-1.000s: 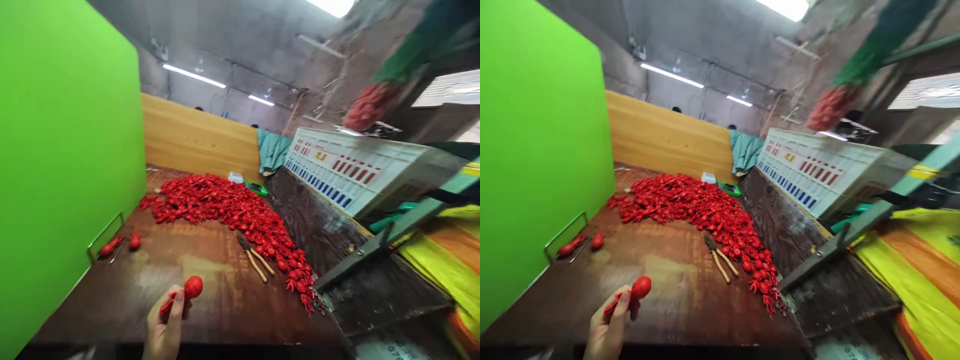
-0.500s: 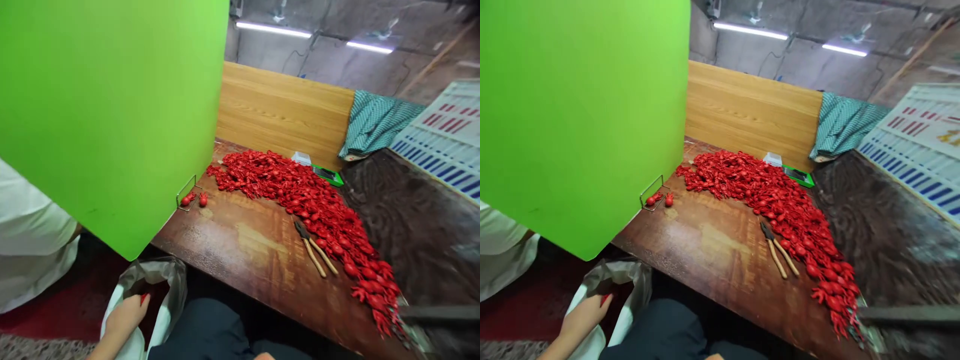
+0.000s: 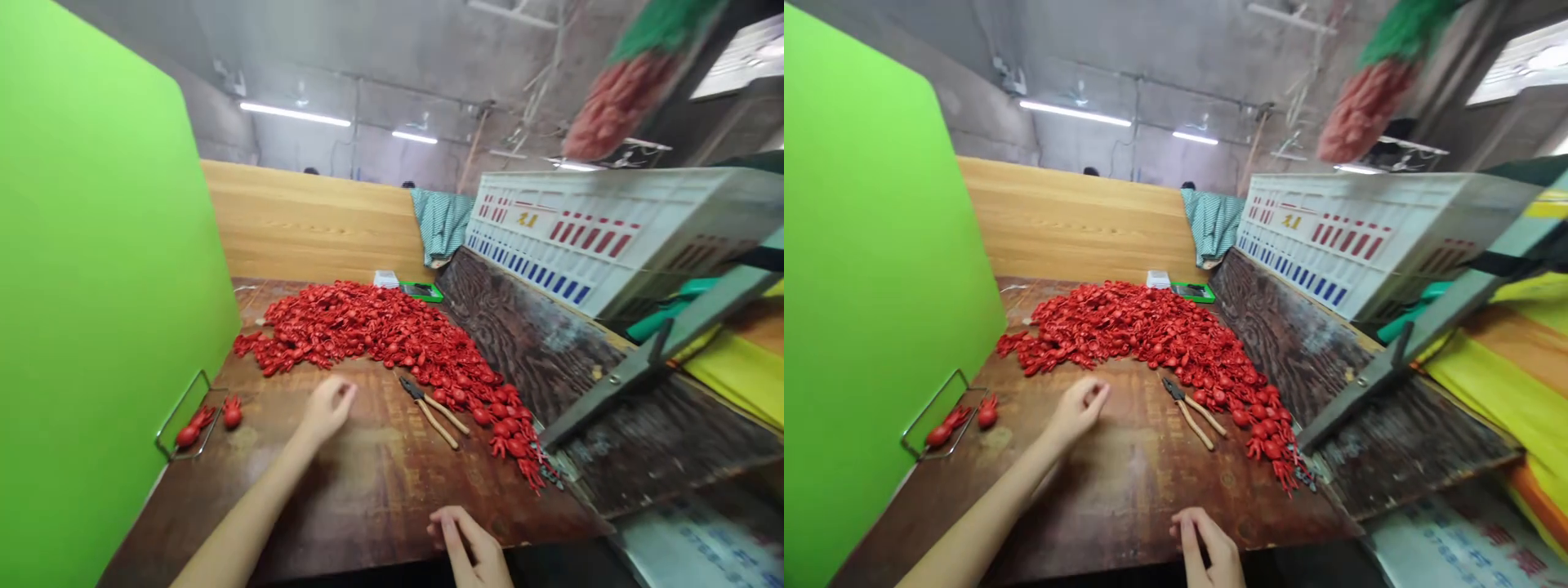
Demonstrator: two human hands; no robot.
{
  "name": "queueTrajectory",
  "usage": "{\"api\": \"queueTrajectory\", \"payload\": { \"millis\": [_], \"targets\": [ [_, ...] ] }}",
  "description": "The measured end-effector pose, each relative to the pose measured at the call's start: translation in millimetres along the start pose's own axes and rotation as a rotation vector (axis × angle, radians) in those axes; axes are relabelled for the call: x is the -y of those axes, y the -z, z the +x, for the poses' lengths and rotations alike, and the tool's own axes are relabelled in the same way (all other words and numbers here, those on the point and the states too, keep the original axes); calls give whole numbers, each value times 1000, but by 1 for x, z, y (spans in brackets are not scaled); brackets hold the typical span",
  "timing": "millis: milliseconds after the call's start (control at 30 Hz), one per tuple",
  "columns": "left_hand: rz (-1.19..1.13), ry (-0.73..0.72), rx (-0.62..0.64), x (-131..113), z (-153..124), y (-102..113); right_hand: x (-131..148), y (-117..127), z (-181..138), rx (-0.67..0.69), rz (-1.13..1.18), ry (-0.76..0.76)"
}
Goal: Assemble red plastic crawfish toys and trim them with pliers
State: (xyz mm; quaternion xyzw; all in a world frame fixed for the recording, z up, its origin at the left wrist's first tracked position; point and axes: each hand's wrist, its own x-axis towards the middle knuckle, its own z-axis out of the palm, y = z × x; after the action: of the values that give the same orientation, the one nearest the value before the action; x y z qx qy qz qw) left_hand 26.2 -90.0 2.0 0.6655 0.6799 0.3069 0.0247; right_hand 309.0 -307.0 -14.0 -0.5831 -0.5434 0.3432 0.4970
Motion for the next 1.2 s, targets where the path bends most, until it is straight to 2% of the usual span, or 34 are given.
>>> {"api": "queueTrajectory", "payload": {
  "millis": [67, 167, 233, 333, 400, 467, 533, 600, 733, 833, 933, 1067, 1133, 1200],
  "targets": [
    [17, -76, -7, -12, 43, -9, 10, -12, 20, 155, -106, 136],
    [62, -149, -20, -14, 77, -21, 9, -29, 53, 319, -246, 275],
    [94, -128, -46, -7, 90, -29, -2, -42, 75, 335, -273, 280],
    [98, -138, -81, 6, 104, -39, -19, -57, 101, 261, -245, 180],
    [80, -135, -105, 12, 111, -44, -20, -61, 113, 207, -228, 126],
    [53, -119, -142, 15, 114, -46, -12, -55, 129, 196, -239, 155],
    [13, -111, -185, 16, 115, -47, 3, -40, 160, 195, -285, 241],
    [-44, -118, -214, 17, 116, -48, 18, -18, 208, 141, -342, 295],
    [-214, -106, -259, 26, 116, -53, 30, 22, 326, -22, -441, 250],
    [-391, -26, -332, 36, 116, -56, 23, 31, 386, -35, -600, 242],
    [-599, 100, -401, 43, 116, -56, 11, 15, 411, 43, -760, 232],
    [-873, 209, -425, 42, 118, -57, -11, -22, 422, 44, -879, 128],
    [-988, 263, -386, 37, 119, -58, -18, -33, 427, 39, -895, 106],
    [-1090, 322, -302, 31, 119, -60, -20, -34, 433, 42, -894, 98]
  ]
}}
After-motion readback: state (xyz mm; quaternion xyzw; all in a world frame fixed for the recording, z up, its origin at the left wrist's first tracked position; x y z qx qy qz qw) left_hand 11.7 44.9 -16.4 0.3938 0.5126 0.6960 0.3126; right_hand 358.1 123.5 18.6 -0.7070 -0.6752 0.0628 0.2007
